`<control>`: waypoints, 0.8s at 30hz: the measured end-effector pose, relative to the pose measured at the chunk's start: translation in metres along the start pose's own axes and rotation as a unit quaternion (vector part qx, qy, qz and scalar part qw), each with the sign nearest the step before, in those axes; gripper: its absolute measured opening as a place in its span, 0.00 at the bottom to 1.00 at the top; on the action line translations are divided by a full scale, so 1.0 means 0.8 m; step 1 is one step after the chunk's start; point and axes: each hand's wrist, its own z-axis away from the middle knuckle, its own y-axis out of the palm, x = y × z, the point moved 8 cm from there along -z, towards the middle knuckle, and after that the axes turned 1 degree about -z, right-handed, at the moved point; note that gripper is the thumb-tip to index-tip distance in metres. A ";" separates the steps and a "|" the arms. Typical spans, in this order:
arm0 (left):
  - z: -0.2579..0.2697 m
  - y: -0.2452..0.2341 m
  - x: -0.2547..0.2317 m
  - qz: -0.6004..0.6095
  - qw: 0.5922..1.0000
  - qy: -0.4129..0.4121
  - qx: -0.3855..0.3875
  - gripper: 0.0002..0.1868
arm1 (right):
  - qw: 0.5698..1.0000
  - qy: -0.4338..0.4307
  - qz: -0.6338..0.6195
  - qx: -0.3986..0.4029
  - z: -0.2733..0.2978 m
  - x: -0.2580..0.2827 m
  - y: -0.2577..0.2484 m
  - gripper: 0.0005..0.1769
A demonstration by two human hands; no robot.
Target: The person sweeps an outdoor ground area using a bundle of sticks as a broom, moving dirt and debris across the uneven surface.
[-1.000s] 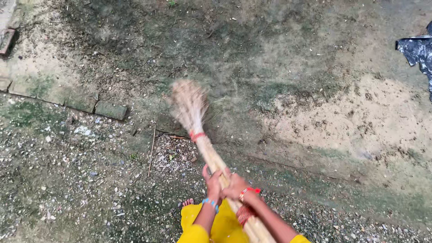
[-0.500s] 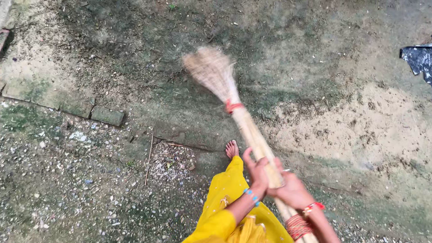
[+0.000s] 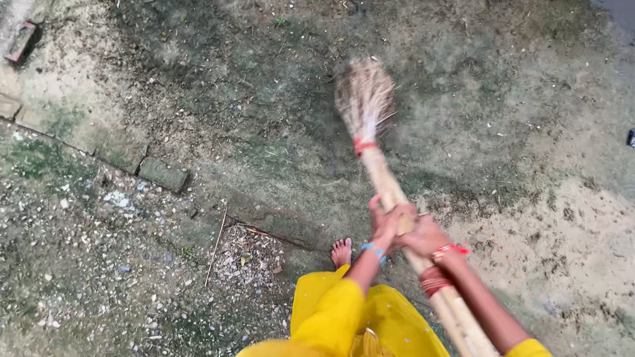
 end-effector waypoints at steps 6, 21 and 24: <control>0.111 -0.175 0.038 0.009 0.967 -0.042 -0.250 0.41 | 0.982 -0.100 0.052 0.154 0.101 0.078 0.094 0.40; 0.094 0.250 -0.019 0.259 0.960 -0.064 -0.086 0.33 | 0.994 -0.089 -0.046 0.048 0.081 -0.095 -0.204 0.30; 0.029 0.377 -0.002 0.180 0.976 -0.107 -0.055 0.31 | 0.991 -0.063 -0.120 0.005 0.020 -0.171 -0.287 0.28</control>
